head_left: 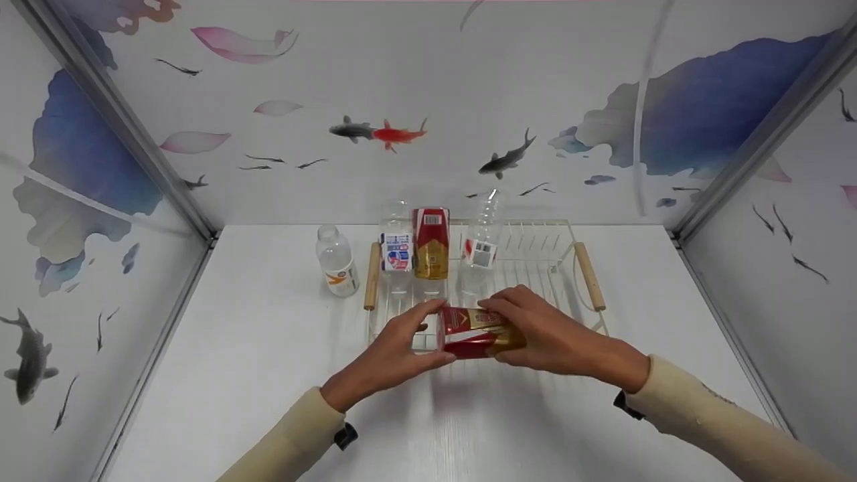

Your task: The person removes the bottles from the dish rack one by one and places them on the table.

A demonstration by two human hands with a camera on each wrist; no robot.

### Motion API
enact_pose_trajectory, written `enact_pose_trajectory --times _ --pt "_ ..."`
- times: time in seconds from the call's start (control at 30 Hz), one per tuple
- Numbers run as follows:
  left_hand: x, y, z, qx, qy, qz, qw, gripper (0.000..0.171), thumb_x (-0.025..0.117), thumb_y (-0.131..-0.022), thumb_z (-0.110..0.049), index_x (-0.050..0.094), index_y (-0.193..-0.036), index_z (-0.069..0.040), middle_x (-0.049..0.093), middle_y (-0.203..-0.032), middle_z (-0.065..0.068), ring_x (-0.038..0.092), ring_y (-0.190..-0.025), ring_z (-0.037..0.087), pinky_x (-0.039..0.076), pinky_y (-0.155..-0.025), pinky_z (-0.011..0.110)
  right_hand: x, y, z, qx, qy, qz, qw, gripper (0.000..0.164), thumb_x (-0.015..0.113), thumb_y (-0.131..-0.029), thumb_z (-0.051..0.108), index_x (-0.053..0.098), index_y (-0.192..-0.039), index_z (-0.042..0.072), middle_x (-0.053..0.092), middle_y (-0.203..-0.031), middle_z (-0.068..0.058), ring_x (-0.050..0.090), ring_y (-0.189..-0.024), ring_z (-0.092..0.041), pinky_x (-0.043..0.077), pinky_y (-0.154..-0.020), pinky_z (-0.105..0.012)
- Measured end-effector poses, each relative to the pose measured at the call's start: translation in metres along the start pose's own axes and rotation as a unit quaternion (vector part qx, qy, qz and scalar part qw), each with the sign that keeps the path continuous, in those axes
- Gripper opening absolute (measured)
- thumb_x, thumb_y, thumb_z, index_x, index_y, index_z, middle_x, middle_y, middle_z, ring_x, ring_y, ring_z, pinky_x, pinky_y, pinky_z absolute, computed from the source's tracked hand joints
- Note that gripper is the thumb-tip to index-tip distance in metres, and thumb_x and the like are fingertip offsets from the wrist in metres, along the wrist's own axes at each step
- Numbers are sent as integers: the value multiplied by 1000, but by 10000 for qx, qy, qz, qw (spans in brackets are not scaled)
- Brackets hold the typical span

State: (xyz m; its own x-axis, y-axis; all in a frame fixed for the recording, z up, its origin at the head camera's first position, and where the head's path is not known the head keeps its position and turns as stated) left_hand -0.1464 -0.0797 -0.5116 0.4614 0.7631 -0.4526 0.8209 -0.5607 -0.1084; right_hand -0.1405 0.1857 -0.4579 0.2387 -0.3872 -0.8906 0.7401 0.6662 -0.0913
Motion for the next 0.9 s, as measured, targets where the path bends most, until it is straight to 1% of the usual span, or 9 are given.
enact_pose_trajectory --times 0.1,0.2,0.33,0.4,0.63,0.77,0.9 --pt "3 -3 -1 44 43 43 10000 83 87 -97 -39 44 -166 -20 55 -161 -2 53 -145 19 51 -119 53 1 0 2 -20 -5 -27 10000 76 95 -89 27 56 -152 10 58 -149 -4 53 -135 -22 61 -106 -45" --pt "5 -5 -2 113 118 95 9998 82 88 -97 -37 44 -165 -20 55 -159 -2 55 -142 18 53 -118 48 1 -1 3 -38 -66 -56 10000 72 96 -89 25 56 -148 11 59 -146 -2 53 -134 -19 61 -107 -44" --pt "8 -8 -4 134 107 129 9998 81 89 -96 -36 45 -163 -22 57 -156 -3 57 -138 18 56 -113 38 0 -2 5 -77 -98 -61 9999 72 96 -89 25 57 -147 12 60 -145 0 53 -134 -18 60 -108 -44" --pt "9 -9 -5 151 60 150 9998 82 90 -96 -35 45 -163 -22 57 -155 -3 57 -138 18 57 -111 35 0 -3 6 -138 -74 -56 9999 73 97 -88 25 57 -148 12 60 -146 0 53 -134 -18 59 -109 -45" --pt "14 -13 -8 342 -230 139 9991 82 91 -94 -35 47 -160 -19 59 -154 3 57 -137 19 57 -109 33 0 -5 9 -493 82 -131 9987 68 96 -88 28 63 -146 14 63 -143 2 53 -134 -18 55 -111 -48" --pt "16 -14 -8 333 -289 154 9989 81 92 -93 -36 48 -159 -18 60 -150 1 58 -132 18 58 -107 31 1 -5 10 -581 128 -153 9981 66 96 -88 29 66 -145 14 64 -141 3 54 -133 -18 55 -110 -48" --pt "19 -16 -9 258 -320 165 9990 80 92 -92 -37 49 -157 -18 60 -147 0 58 -130 17 58 -105 30 2 -4 10 -569 159 -143 9981 66 96 -88 31 65 -144 14 63 -142 3 54 -133 -17 55 -111 -48"
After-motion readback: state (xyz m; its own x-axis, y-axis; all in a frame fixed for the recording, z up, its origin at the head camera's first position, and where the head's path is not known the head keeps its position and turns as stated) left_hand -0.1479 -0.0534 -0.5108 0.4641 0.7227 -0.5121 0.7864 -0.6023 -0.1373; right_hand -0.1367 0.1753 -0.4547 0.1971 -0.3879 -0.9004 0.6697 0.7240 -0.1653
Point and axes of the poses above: each hand's wrist, its own y-axis away from the middle knuckle, its own x-axis out of the palm, z = x × y, the point moved 3 cm from there along -y, towards the middle knuckle
